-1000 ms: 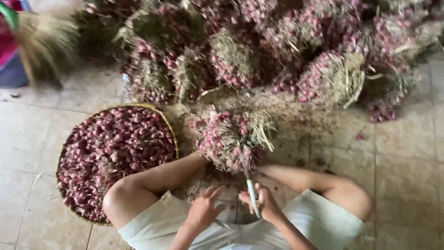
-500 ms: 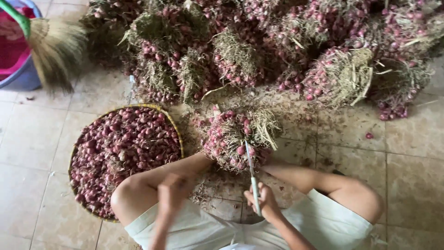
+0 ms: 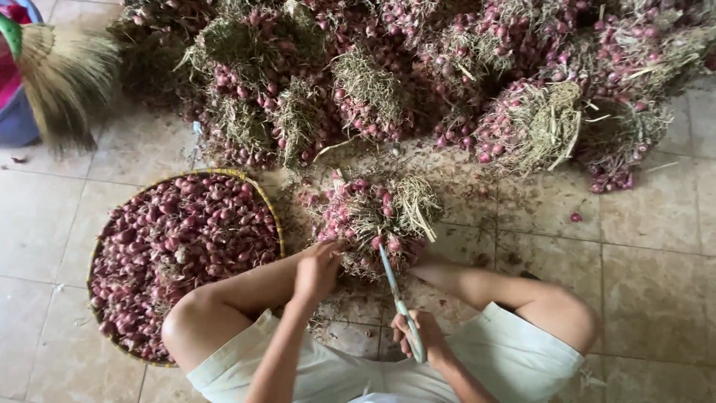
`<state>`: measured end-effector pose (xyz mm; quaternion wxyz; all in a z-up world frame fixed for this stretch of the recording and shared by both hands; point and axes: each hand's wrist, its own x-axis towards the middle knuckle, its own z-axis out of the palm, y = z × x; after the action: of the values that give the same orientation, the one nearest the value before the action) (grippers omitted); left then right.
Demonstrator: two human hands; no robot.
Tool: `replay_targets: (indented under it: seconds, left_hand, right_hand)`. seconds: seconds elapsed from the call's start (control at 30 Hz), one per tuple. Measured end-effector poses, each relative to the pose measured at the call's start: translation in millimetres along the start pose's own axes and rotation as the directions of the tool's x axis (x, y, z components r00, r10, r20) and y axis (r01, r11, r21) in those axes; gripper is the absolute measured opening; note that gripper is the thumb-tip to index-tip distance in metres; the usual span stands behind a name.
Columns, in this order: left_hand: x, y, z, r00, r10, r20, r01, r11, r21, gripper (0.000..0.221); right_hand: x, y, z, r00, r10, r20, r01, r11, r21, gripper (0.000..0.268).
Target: Trimming the roots and tops of shallots using scissors and placing the cleaned bulbs into a woven basket.
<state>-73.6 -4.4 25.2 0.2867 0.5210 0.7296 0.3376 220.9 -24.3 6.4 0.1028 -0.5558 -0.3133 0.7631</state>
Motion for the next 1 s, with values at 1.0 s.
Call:
replay_targets:
  seconds: [1.0]
  left_hand:
    - [-12, 35, 14, 0.844, -0.536, 0.041, 0.379, 0.539, -0.752, 0.027]
  right_hand:
    - [46, 3, 46, 0.954, -0.245, 0.174, 0.277, 0.942, -0.19, 0.053]
